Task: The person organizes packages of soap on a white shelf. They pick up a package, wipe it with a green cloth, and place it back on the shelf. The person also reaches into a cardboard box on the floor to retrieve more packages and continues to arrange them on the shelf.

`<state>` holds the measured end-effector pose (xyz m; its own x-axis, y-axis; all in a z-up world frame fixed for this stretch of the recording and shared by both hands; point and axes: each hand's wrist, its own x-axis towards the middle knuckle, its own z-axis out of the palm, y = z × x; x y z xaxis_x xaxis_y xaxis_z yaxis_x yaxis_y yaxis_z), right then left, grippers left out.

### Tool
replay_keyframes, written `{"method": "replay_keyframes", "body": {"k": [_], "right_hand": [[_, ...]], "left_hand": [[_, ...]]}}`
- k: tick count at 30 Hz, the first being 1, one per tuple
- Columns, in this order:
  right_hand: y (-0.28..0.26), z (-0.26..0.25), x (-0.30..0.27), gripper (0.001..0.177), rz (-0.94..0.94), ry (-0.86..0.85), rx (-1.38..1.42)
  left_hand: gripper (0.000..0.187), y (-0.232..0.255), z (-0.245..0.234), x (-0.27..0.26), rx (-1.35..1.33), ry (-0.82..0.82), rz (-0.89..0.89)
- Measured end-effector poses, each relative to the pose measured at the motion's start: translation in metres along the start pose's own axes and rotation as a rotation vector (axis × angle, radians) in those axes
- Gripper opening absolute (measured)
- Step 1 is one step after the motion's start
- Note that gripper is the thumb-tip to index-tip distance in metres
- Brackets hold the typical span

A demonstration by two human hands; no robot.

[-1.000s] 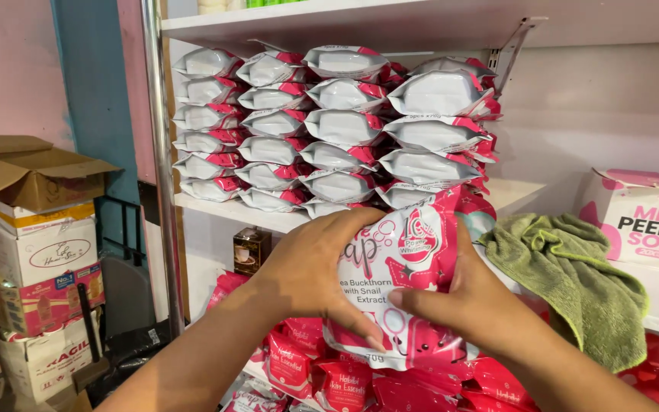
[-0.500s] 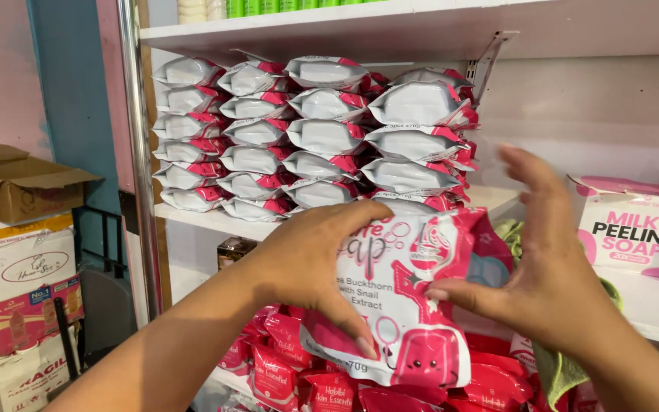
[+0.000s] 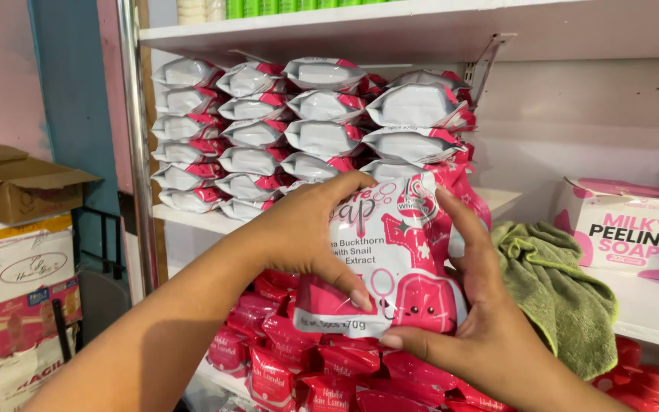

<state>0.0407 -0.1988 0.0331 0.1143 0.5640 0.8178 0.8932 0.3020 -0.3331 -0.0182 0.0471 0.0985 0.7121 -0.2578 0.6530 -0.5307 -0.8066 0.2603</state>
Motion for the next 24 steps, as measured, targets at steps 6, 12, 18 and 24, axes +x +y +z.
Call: {"method": "replay_keyframes", "body": {"k": [6, 12, 18, 24], "right_hand": [[0.003, -0.012, 0.002, 0.113, -0.071, -0.101, -0.210], [0.030, -0.039, 0.027, 0.086, 0.079, 0.117, -0.273], [0.038, -0.081, 0.112, 0.078, 0.230, 0.305, -0.183], [0.073, -0.103, 0.171, 0.069, -0.037, 0.398, -0.418]], "left_hand": [[0.120, -0.001, -0.007, 0.022, -0.108, -0.142, -0.026], [0.114, -0.027, -0.001, 0.069, -0.275, -0.095, 0.160], [0.075, -0.049, -0.008, 0.125, -0.215, 0.598, 0.110], [0.058, -0.069, 0.011, 0.110, -0.030, 0.796, 0.312]]}}
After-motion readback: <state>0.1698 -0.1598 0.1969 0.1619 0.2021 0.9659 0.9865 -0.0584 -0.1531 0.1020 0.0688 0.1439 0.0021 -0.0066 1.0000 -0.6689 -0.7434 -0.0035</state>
